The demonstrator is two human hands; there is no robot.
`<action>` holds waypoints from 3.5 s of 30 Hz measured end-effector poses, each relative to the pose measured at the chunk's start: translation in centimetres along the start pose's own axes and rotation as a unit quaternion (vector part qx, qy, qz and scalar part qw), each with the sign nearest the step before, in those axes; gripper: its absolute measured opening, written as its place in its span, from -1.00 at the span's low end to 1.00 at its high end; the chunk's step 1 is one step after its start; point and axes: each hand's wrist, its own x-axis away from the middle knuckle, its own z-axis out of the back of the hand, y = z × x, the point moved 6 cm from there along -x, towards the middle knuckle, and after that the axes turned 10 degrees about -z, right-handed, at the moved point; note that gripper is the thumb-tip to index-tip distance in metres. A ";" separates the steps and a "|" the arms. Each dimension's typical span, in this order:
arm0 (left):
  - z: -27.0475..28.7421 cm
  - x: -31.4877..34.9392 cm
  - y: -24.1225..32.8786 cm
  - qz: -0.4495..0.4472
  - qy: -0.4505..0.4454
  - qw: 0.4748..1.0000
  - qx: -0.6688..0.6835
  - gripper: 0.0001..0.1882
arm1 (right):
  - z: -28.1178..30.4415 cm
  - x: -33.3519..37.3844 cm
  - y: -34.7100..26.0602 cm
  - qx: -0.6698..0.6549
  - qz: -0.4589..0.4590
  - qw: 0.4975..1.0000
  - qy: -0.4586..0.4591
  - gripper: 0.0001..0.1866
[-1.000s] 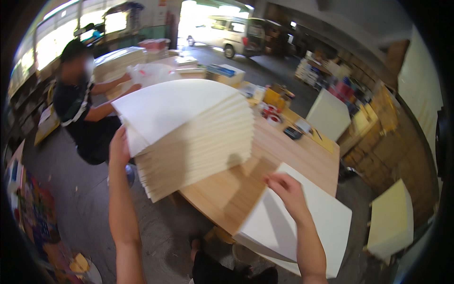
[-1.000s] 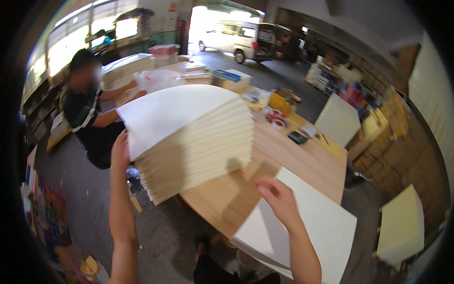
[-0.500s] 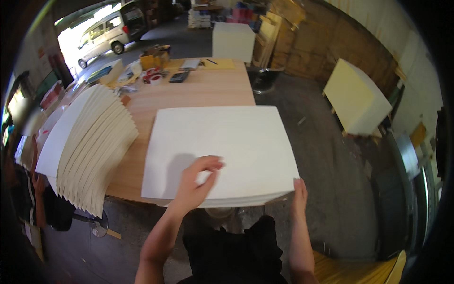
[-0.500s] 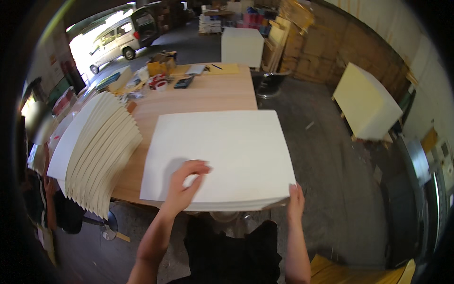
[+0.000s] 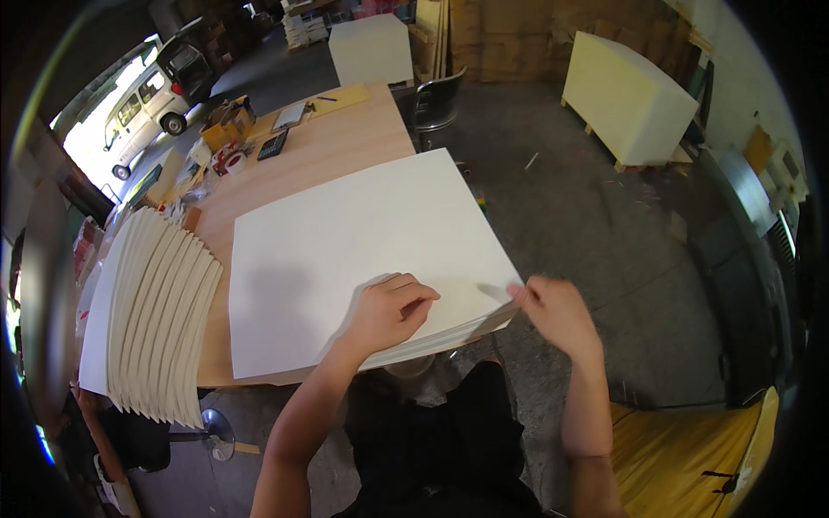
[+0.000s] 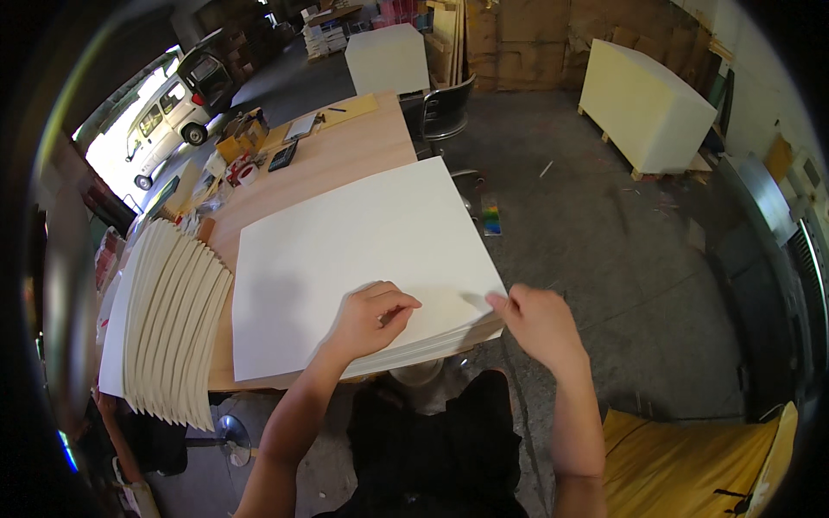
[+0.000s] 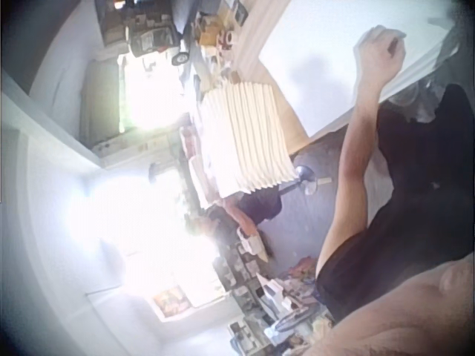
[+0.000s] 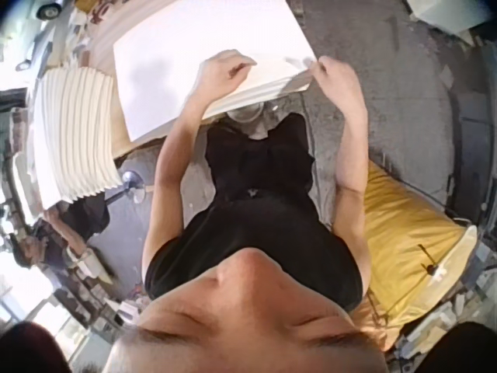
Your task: The person separates and moves large white paper sheets from a stack on a table by hand.
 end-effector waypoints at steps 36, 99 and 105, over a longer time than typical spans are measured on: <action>0.3 0.1 0.4 0.022 -0.038 0.991 0.129 -0.55 | -3.1 -3.3 -3.4 -0.576 -0.079 0.812 -0.052 -0.57; -1.6 -1.7 1.5 -0.124 -0.055 0.983 -0.120 -0.39 | -5.1 2.5 -1.5 -0.185 0.163 0.959 0.137 -0.78; -1.4 -1.7 1.5 -0.072 -0.034 0.992 -0.095 -0.43 | -2.1 0.5 3.5 0.021 -0.047 0.995 0.084 -0.56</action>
